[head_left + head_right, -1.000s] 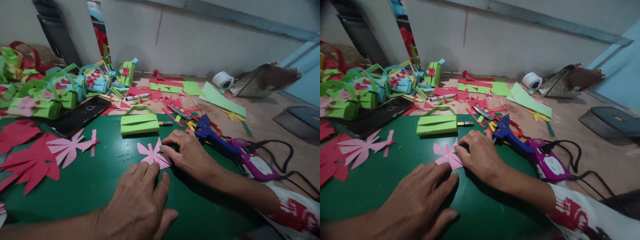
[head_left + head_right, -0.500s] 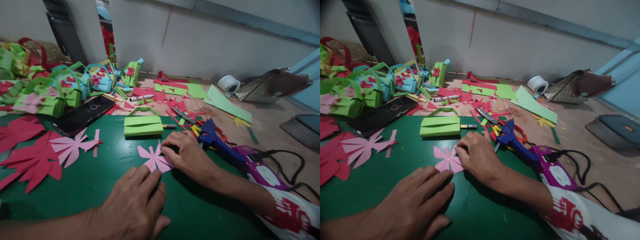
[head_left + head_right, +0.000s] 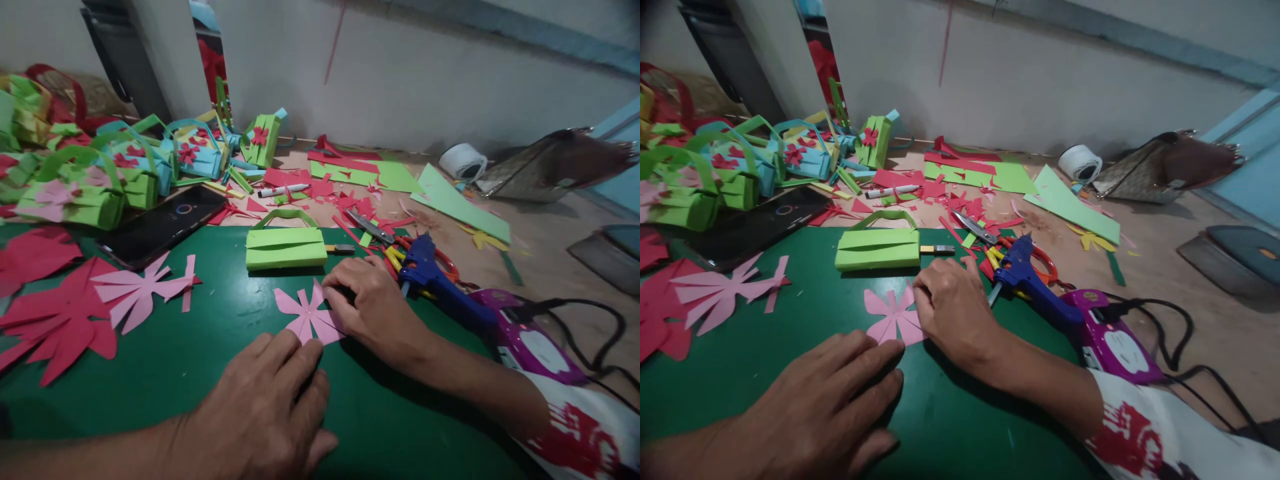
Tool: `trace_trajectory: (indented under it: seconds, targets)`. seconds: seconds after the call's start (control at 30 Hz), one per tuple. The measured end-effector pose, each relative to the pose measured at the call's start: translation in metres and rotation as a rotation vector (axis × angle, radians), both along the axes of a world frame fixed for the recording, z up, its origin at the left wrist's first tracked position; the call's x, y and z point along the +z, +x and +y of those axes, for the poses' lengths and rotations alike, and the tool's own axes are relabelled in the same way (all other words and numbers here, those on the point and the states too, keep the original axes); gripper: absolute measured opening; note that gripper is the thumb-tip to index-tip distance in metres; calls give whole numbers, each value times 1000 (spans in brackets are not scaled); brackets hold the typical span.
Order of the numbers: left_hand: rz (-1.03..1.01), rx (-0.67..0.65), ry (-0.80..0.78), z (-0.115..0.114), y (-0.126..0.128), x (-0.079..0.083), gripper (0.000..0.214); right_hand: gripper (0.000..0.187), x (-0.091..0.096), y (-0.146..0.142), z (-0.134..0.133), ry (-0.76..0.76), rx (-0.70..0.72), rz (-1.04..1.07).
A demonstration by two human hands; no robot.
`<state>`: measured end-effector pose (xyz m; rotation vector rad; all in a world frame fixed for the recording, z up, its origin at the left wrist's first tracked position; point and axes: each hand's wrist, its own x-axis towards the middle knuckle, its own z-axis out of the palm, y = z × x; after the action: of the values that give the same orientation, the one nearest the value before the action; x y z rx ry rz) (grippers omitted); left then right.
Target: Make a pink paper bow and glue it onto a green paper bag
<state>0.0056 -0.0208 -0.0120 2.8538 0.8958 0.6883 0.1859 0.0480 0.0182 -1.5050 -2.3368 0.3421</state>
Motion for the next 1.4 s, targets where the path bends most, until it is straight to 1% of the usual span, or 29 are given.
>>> trace_trajectory:
  seconds: [0.13,0.23,0.37,0.57,0.73,0.87,0.93,1.03,1.1,1.27,1.33,1.4]
  targets:
    - [-36,-5,31,0,-2,-6,24,13,0,0,1,-8,5,43]
    - [-55,-4,48,-1,-2,-9,25,15,-1,0,2,-1,-2,37]
    - [-57,9,56,0,-2,-6,27,16,-4,1,1,38,23,12]
    - [59,113,5,4,-5,4,31,15,-10,8,-5,205,121,7]
    - [86,113,-4,3,-6,2,33,14,-8,11,-8,246,184,29]
    - [80,108,-9,5,-5,0,36,18,-7,14,-9,256,239,38]
    - [74,104,-30,7,-4,0,34,18,-7,15,-11,298,274,33]
    - [66,97,-63,7,-4,1,32,13,-8,19,-11,421,352,64]
    - [63,92,-81,7,-5,1,31,14,-8,21,-11,477,416,83]
    - [42,105,-103,6,-4,2,30,25,-6,22,-9,462,537,52]
    - [40,106,-105,6,-4,2,30,26,-6,22,-9,446,492,43]
    - [49,102,-104,7,-4,2,30,20,-5,23,-9,358,349,55]
